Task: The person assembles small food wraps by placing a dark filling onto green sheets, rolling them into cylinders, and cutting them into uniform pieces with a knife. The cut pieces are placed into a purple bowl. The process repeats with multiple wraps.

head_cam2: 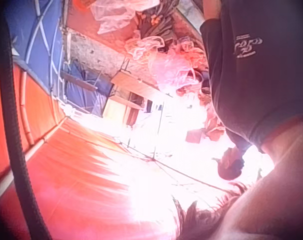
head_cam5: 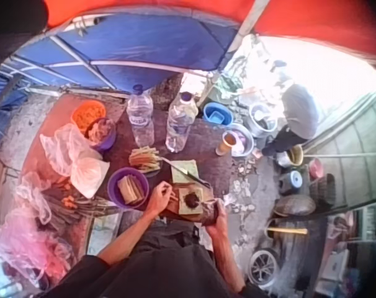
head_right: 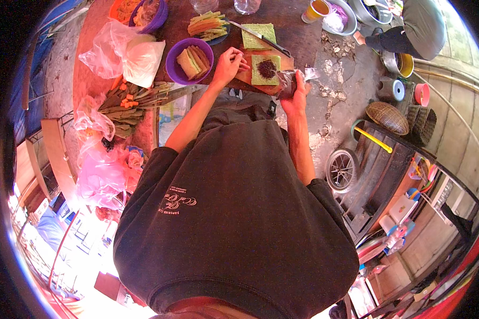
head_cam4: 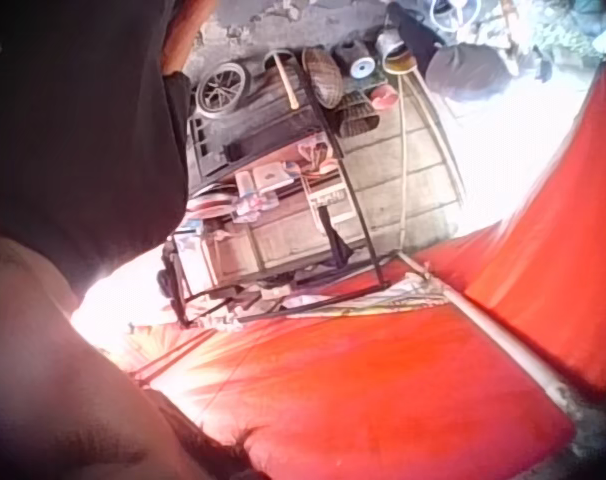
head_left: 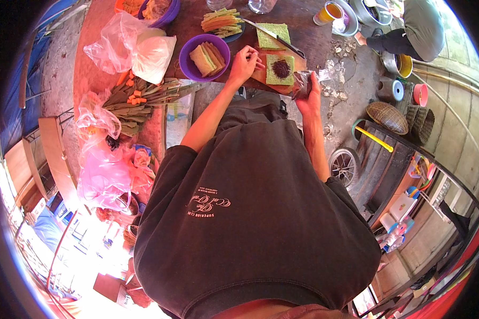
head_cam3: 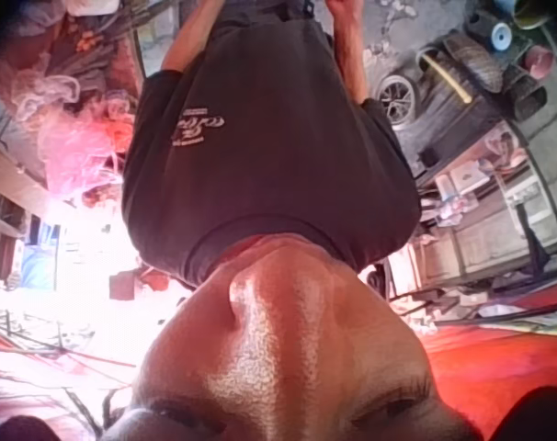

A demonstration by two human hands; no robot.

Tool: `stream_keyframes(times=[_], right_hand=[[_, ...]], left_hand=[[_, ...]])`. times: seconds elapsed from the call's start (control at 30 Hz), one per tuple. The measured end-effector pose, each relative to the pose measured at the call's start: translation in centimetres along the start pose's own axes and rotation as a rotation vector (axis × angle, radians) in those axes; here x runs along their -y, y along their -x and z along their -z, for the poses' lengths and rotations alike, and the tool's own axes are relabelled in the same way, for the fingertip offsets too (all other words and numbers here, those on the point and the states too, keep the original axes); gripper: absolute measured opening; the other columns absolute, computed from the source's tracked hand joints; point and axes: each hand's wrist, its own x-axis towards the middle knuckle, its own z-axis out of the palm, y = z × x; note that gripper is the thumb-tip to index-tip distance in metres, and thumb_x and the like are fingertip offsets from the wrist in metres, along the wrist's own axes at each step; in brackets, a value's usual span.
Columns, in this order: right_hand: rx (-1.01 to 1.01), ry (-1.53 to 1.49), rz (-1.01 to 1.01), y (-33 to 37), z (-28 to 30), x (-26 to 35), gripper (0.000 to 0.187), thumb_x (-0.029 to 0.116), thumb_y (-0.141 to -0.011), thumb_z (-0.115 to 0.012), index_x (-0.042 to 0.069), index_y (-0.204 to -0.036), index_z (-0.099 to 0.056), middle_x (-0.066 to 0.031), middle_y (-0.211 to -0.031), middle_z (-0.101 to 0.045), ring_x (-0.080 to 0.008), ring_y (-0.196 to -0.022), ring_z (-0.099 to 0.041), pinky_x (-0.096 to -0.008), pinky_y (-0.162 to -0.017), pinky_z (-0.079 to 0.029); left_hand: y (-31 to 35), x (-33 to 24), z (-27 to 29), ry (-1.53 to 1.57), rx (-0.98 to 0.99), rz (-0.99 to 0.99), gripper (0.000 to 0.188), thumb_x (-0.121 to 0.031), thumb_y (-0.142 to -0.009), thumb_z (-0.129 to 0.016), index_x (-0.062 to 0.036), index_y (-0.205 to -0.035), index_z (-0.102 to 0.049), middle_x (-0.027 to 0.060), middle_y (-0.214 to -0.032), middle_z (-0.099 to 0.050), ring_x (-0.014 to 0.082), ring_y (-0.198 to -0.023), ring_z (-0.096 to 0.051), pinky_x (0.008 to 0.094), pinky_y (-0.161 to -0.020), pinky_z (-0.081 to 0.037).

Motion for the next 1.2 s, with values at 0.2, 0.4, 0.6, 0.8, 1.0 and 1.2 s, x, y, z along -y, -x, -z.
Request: stream_keyframes(times=[0.2, 0.4, 0.6, 0.8, 1.0, 1.2], right_hand=[[0.183, -0.442, -0.453, 0.9, -1.8, 1.1, 0.038, 0.041, -0.103, -0.075, 0.005, -0.109, -0.068, -0.0063, -0.093, -0.067, -0.0146, -0.078, -0.057, -0.0263, -0.063, -0.05], [0.285, -0.408, -0.405, 2.6, -5.5, 0.9, 0.041, 0.043, -0.106, -0.07, 0.002, -0.11, -0.066, -0.0045, -0.089, -0.061, -0.0129, -0.078, -0.054, -0.0252, -0.063, -0.049], [0.293, -0.392, -0.426, 2.5, -8.2, 0.9, 0.041, 0.044, -0.107, -0.068, 0.004, -0.111, -0.069, -0.0081, -0.097, -0.069, -0.0157, -0.079, -0.061, -0.0269, -0.063, -0.052], [0.25, -0.321, -0.317, 2.1, -7.2, 0.5, 0.044, 0.048, -0.105, -0.069, 0.006, -0.113, -0.071, -0.0086, -0.101, -0.077, -0.0191, -0.081, -0.072, -0.0293, -0.063, -0.058], [0.21, -0.235, -0.235, 2.2, -4.7, 0.4, 0.036, 0.047, -0.105, -0.069, 0.011, -0.109, -0.072, -0.0048, -0.098, -0.077, -0.0173, -0.077, -0.072, -0.0284, -0.061, -0.056], [0.263, -0.086, -0.154, 3.1, -4.6, -0.6, 0.061, 0.061, -0.105, -0.06, 0.005, -0.129, -0.07, -0.0088, -0.13, -0.074, -0.0236, -0.119, -0.069, -0.0394, -0.103, -0.054]], left_hand=[[0.1, -1.2, -0.7, -0.078, -0.018, -0.029, 0.025, -0.023, -0.113, -0.058, 0.0014, -0.108, -0.063, 0.0127, -0.096, -0.074, 0.0199, -0.086, -0.077, 0.0338, -0.071, -0.061], [1.9, -7.7, -2.5, -0.245, 0.112, -0.135, 0.055, -0.044, -0.109, -0.061, 0.0041, -0.085, -0.073, 0.0088, -0.077, -0.073, 0.0158, -0.074, -0.067, 0.0356, -0.072, -0.053], [3.8, -12.4, -3.5, -0.249, 0.226, -0.137, 0.045, -0.04, -0.106, -0.067, 0.0006, -0.087, -0.072, 0.004, -0.078, -0.07, 0.0101, -0.074, -0.061, 0.032, -0.069, -0.05], [3.9, -11.1, -4.4, -0.256, 0.219, -0.161, 0.031, -0.031, -0.099, -0.078, -0.0007, -0.091, -0.075, 0.0018, -0.081, -0.072, 0.0075, -0.075, -0.061, 0.0312, -0.07, -0.051], [3.9, -9.3, -6.0, -0.25, 0.23, -0.187, 0.026, -0.025, -0.099, -0.078, -0.0004, -0.093, -0.075, 0.0015, -0.083, -0.073, 0.0068, -0.076, -0.063, 0.0292, -0.071, -0.052], [5.2, -11.9, -7.4, -0.304, 0.311, -0.261, 0.024, -0.022, -0.095, -0.079, 0.0011, -0.096, -0.072, 0.0118, -0.081, -0.074, 0.0187, -0.074, -0.07, 0.0362, -0.071, -0.055]])
